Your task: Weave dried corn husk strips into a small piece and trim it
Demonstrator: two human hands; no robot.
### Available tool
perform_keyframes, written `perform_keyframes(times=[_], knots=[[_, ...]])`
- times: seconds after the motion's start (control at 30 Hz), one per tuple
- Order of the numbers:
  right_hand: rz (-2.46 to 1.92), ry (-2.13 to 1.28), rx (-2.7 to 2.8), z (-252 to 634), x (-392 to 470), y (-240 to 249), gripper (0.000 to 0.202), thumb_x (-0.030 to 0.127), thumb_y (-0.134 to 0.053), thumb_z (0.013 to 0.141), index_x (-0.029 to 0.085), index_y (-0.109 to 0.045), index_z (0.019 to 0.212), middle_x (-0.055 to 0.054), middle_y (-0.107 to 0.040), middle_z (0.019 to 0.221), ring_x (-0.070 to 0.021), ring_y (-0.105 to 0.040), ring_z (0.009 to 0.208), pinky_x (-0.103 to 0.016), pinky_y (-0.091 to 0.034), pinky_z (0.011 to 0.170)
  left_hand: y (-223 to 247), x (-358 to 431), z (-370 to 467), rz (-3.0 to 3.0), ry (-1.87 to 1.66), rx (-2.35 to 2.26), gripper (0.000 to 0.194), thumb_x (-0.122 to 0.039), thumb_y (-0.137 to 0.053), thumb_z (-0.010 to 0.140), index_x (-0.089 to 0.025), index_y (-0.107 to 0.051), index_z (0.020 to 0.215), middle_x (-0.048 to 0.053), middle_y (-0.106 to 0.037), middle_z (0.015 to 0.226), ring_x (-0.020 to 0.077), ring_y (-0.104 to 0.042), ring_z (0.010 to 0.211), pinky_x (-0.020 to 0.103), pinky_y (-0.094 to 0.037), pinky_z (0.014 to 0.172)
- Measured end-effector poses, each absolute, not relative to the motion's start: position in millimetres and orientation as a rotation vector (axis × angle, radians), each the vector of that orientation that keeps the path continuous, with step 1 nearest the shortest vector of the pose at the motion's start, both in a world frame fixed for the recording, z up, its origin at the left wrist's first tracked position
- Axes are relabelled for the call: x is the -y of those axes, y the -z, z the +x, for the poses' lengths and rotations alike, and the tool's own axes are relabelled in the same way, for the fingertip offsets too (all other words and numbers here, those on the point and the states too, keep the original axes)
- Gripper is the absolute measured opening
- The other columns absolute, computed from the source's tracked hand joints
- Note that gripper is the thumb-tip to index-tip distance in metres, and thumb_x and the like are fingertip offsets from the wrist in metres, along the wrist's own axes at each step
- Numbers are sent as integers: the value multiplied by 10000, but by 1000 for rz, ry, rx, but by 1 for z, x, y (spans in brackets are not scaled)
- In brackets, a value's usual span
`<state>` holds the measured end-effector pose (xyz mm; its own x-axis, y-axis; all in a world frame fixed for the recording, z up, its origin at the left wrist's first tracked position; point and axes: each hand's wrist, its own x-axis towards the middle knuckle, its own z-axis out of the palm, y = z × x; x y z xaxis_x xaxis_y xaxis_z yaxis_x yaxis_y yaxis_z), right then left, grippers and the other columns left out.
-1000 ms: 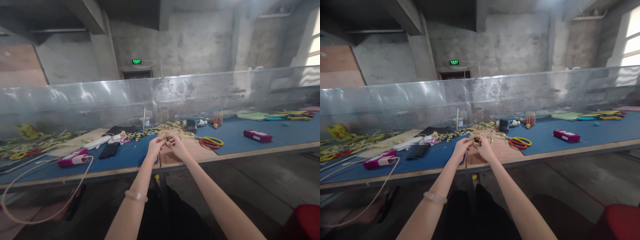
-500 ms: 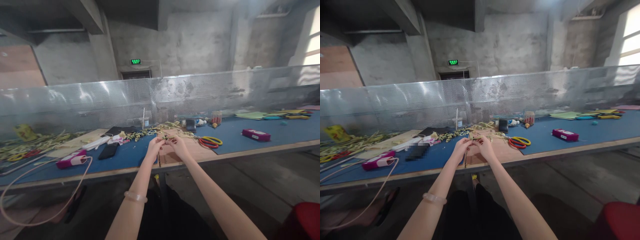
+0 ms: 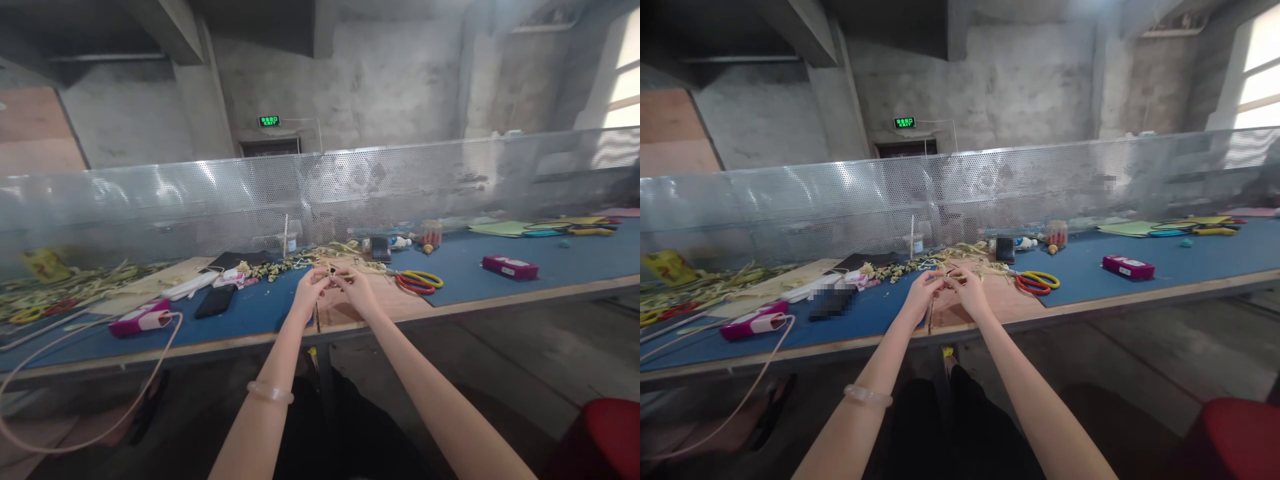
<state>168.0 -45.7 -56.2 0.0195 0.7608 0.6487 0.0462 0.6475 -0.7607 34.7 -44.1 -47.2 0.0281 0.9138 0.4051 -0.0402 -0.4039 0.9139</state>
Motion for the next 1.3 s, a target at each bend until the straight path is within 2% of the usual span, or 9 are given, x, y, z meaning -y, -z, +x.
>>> perform_keyframes(times=[0.23, 0.47, 0.67, 0.77, 0.9, 1.07, 1.3], knots=[[-793, -695, 1400, 172, 51, 52, 286, 426, -606, 695, 146, -647, 727, -66, -665, 689, -167, -584, 628, -272, -455, 560, 41, 55, 37, 1541, -1419, -892, 275, -260, -678, 625, -180, -601, 877, 43, -659, 735, 160, -603, 695, 217, -394, 554], [-801, -712, 1384, 172, 52, 53, 293, 432, -612, 690, 148, -657, 744, -73, -671, 728, -172, -592, 640, -267, -456, 545, 46, 50, 35, 1634, -1497, -851, 294, -286, -694, 642, -182, -613, 906, 32, -654, 746, 157, -609, 714, 230, -418, 606], [-836, -662, 1390, 170, 53, 51, 284, 440, -543, 745, 165, -595, 692, -33, -617, 624, -154, -565, 571, -261, -445, 513, 45, 50, 36, 1607, -1543, -853, 278, -303, -693, 648, -168, -630, 883, 38, -651, 721, 157, -600, 679, 240, -426, 600], [-808, -623, 1411, 169, 52, 52, 256, 410, -495, 778, 173, -588, 743, -25, -612, 630, -144, -547, 549, -262, -442, 515, 45, 49, 36, 1562, -1575, -888, 275, -313, -698, 642, -169, -635, 868, 35, -651, 722, 146, -587, 671, 232, -420, 591], [-744, -565, 1460, 169, 50, 54, 209, 340, -501, 770, 174, -603, 844, -49, -654, 780, -145, -554, 598, -269, -448, 557, 47, 43, 35, 1470, -1616, -916, 294, -324, -713, 621, -170, -638, 859, 47, -663, 751, 146, -585, 685, 227, -413, 580], [-764, -534, 1449, 169, 51, 55, 186, 331, -506, 777, 166, -594, 773, -59, -655, 743, -163, -569, 636, -281, -447, 584, 50, 39, 33, 1466, -1607, -901, 312, -352, -714, 621, -173, -636, 864, 59, -674, 794, 159, -597, 729, 226, -414, 580], [-730, -577, 1482, 167, 52, 54, 150, 286, -571, 724, 152, -622, 765, -34, -636, 682, -140, -549, 600, -268, -430, 588, 48, 42, 32, 1458, -1621, -918, 320, -342, -702, 633, -167, -634, 893, 53, -676, 773, 146, -600, 689, 225, -415, 575]])
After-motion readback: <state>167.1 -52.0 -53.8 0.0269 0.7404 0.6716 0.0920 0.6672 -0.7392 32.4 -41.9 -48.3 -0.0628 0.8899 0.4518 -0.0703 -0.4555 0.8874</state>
